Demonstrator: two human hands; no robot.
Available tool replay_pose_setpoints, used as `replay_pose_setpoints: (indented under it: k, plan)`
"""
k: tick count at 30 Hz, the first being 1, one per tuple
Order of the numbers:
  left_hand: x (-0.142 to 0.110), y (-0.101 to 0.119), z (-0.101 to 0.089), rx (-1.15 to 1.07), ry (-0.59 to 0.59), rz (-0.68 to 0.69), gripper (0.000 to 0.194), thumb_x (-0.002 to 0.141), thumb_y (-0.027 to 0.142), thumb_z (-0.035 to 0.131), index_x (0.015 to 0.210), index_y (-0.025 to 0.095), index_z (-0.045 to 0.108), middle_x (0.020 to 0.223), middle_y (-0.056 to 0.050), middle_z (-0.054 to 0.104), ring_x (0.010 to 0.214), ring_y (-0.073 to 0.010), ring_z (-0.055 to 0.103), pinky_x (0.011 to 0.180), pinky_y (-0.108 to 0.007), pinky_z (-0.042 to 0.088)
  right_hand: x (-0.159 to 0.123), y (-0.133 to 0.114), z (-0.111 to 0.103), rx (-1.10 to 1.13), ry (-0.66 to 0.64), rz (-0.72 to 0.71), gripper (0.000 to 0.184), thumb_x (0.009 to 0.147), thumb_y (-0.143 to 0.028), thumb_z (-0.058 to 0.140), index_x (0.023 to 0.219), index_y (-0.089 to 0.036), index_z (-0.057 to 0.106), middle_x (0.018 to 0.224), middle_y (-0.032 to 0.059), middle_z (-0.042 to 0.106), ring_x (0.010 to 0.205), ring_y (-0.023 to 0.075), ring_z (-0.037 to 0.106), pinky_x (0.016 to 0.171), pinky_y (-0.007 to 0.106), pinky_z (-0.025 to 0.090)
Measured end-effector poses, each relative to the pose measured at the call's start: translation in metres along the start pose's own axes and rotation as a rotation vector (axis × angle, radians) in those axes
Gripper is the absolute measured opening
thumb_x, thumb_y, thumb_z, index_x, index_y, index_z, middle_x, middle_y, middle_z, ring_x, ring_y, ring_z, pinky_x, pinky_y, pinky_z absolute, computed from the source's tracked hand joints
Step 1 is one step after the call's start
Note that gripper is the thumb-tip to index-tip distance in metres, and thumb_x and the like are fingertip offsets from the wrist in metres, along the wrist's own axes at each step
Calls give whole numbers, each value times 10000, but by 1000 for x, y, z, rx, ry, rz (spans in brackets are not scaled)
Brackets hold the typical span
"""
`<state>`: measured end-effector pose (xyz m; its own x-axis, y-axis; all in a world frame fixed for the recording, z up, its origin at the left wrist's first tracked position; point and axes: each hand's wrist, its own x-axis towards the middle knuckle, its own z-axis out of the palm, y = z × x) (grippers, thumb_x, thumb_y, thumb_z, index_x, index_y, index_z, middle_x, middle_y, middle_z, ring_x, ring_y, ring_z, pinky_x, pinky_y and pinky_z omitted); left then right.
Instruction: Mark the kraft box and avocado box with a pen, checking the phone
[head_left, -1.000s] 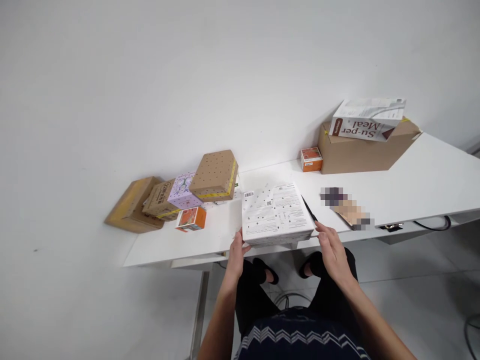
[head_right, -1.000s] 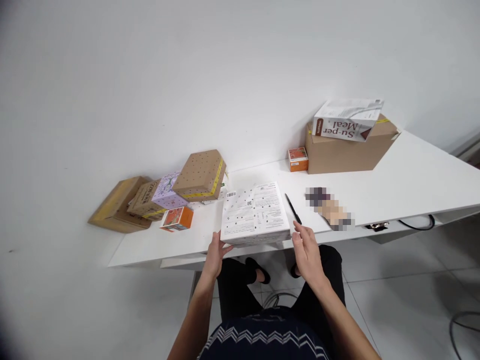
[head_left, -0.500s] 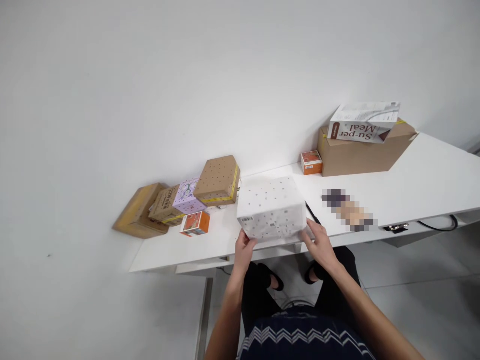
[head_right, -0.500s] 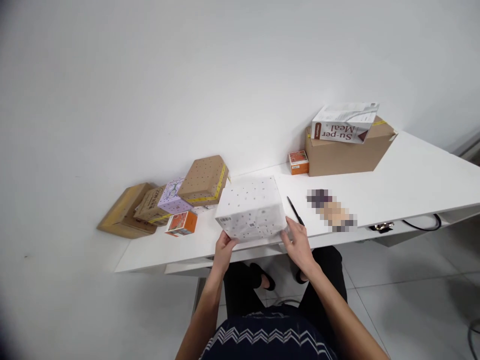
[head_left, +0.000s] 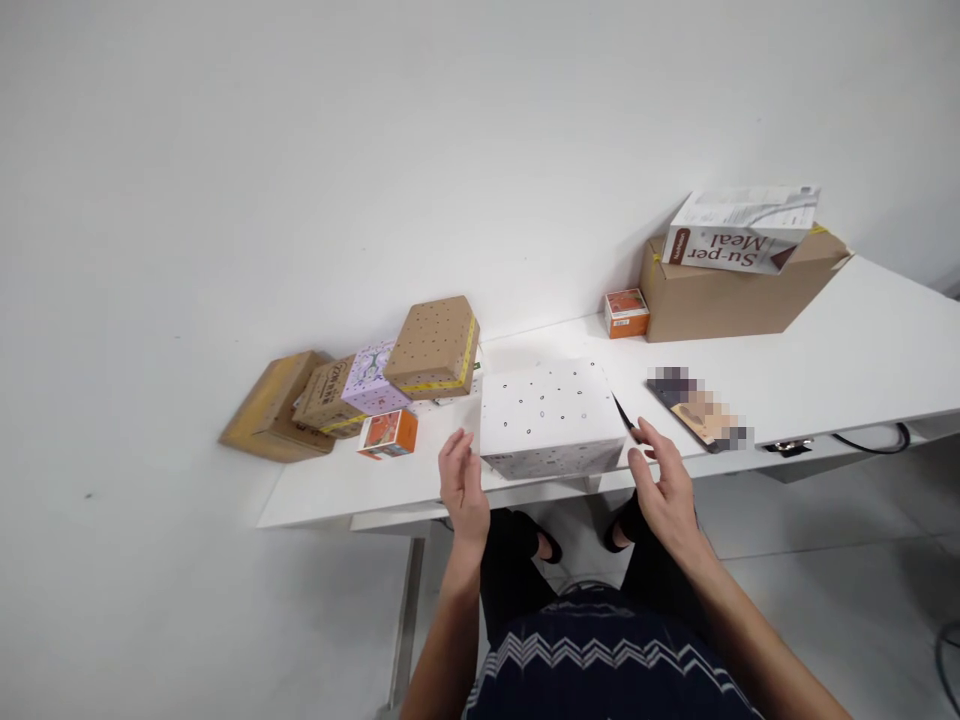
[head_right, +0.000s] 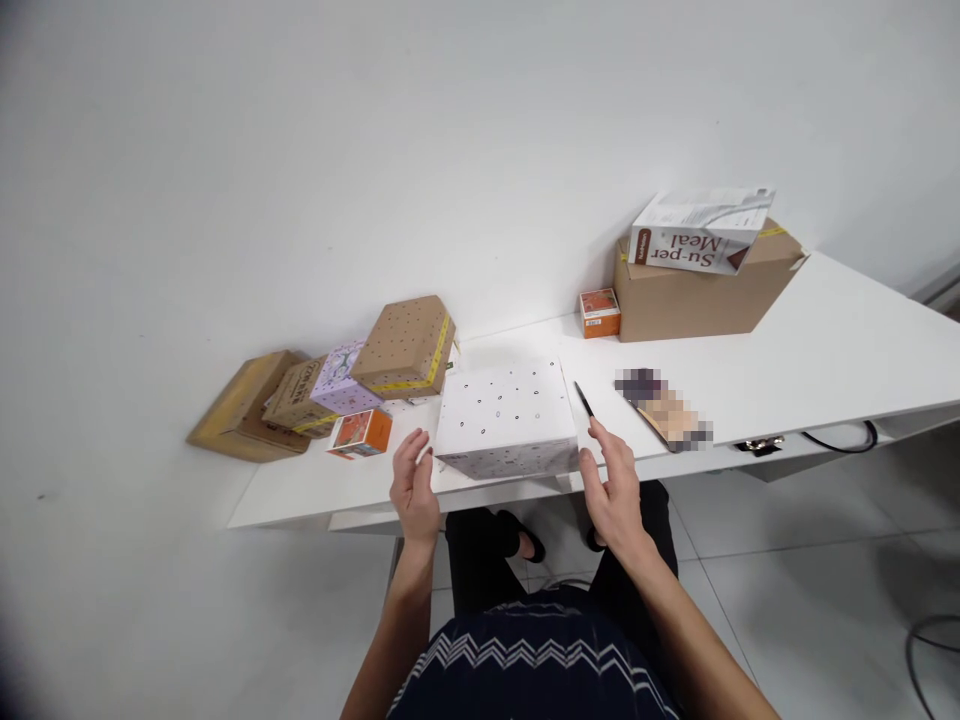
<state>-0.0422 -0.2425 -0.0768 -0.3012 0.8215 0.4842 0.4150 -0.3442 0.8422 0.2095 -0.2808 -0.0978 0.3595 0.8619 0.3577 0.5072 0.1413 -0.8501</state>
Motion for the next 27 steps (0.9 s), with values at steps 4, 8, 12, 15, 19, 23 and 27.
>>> replay_pose_setpoints:
  k: [4,8,12,15,19,23,27]
  plan:
    - [7,25,7,357,-73,421,286,934,281,466,1082,223,703,1402,-98,444,1386,-291,284,1129,-518,253,5,-22,-2,-142,49,-330,498,924,-255,509,1405,-354,429,1312,105,447,1224,291,435,961,508,437]
    - [6,30,18,512,-55,522,255,921,259,491,959,195,735,1405,-108,440,1410,-337,178,1123,-574,201,9,-31,6,-284,7,-389,435,900,-260,559,1326,-322,499,1363,113,342,1258,336,374,986,553,404]
    - [5,22,24,489,-40,518,242,924,217,477,924,189,717,1358,-114,473,1400,-320,219,1113,-563,229,13,-27,13,-307,17,-393,321,895,-268,567,1215,-263,557,1302,124,369,1225,328,404,961,534,425]
    - [6,18,29,420,-50,488,212,933,202,465,889,176,670,1268,-119,510,1342,-279,346,1120,-553,247,16,-22,16,-251,22,-345,256,902,-294,558,1151,-241,585,1259,127,404,1208,318,430,922,511,455]
    - [6,19,33,306,-66,320,157,923,228,511,810,172,605,1288,-127,467,1312,-247,404,1048,-448,393,15,-22,15,-107,-40,-212,252,929,-348,512,1144,-245,593,1259,120,446,1237,291,457,928,503,479]
    - [6,26,30,237,-112,262,112,905,218,546,817,179,604,1208,-122,529,1298,-239,443,976,-379,462,12,-31,13,-17,-68,-96,261,925,-380,512,1118,-243,620,1272,117,541,1240,274,507,731,367,575]
    - [3,19,32,210,-38,413,33,861,179,591,850,171,621,1238,-126,503,1233,-245,500,962,-416,488,16,-25,17,54,46,-131,199,893,-355,558,991,-219,664,1249,116,611,1154,266,594,644,334,582]
